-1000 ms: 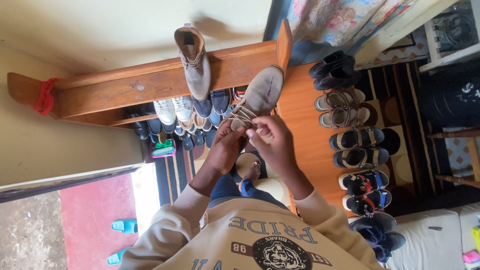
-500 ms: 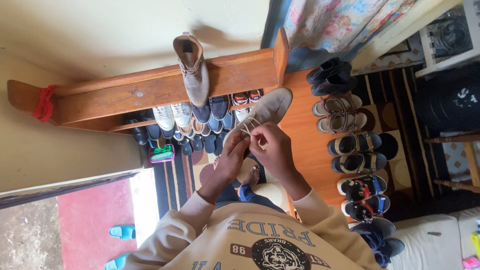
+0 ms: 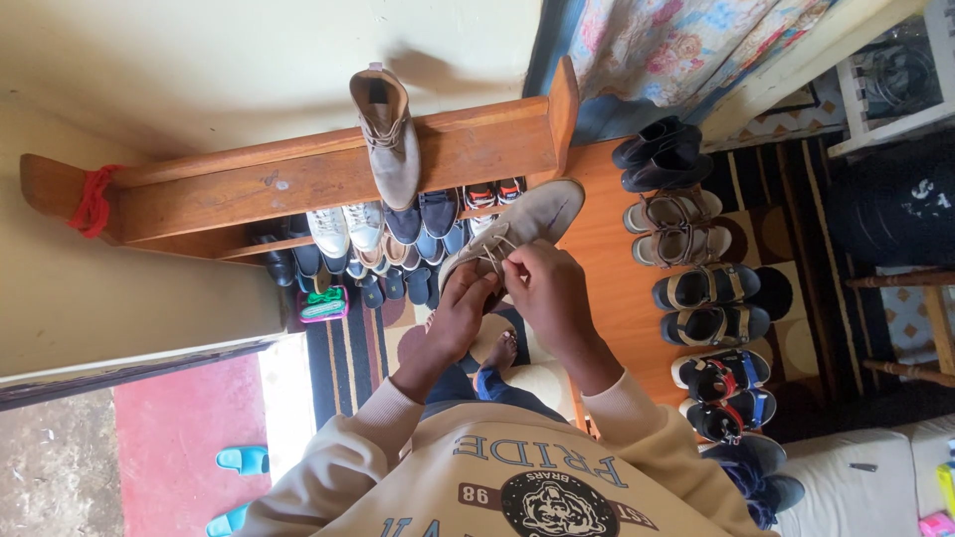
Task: The person picks up shoes from a shoe rack one at a time, adjusts them by hand, and places one onto a nearby table.
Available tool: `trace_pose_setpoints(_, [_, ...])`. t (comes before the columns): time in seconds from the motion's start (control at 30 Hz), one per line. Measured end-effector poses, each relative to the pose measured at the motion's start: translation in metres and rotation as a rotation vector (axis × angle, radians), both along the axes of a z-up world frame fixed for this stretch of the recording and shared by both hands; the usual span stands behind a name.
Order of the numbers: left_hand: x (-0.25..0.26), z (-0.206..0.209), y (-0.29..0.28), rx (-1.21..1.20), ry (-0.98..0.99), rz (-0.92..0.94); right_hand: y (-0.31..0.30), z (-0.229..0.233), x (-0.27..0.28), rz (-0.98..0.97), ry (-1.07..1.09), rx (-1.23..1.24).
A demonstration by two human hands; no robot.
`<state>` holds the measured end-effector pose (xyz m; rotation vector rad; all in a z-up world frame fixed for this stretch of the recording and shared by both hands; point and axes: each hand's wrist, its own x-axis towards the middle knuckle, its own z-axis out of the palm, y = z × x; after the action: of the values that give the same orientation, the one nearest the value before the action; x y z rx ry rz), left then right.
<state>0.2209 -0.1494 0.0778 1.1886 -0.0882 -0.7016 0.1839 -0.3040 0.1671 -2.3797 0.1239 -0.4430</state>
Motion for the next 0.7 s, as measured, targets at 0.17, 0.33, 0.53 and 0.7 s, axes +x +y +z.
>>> trace_pose_setpoints(0.17, [-0.002, -0.006, 0.003, 0.010, -0.005, 0.035, -0.011, -0.026, -0.001, 0.105, 0.163, 0.515])
trace_pose_setpoints(0.33, [-0.002, 0.010, 0.004, 0.062, 0.085, 0.071, -0.025, -0.031, -0.002, 0.070, 0.124, 0.567])
trace_pose_setpoints(0.53, [0.000, 0.010, 0.006, 0.067, 0.073, 0.049, -0.014, -0.003, 0.002, 0.091, -0.075, 0.160])
trace_pose_setpoints(0.7, [0.000, 0.013, 0.006, -0.030, 0.034, 0.040, -0.012, -0.023, 0.002, 0.015, 0.050, 0.182])
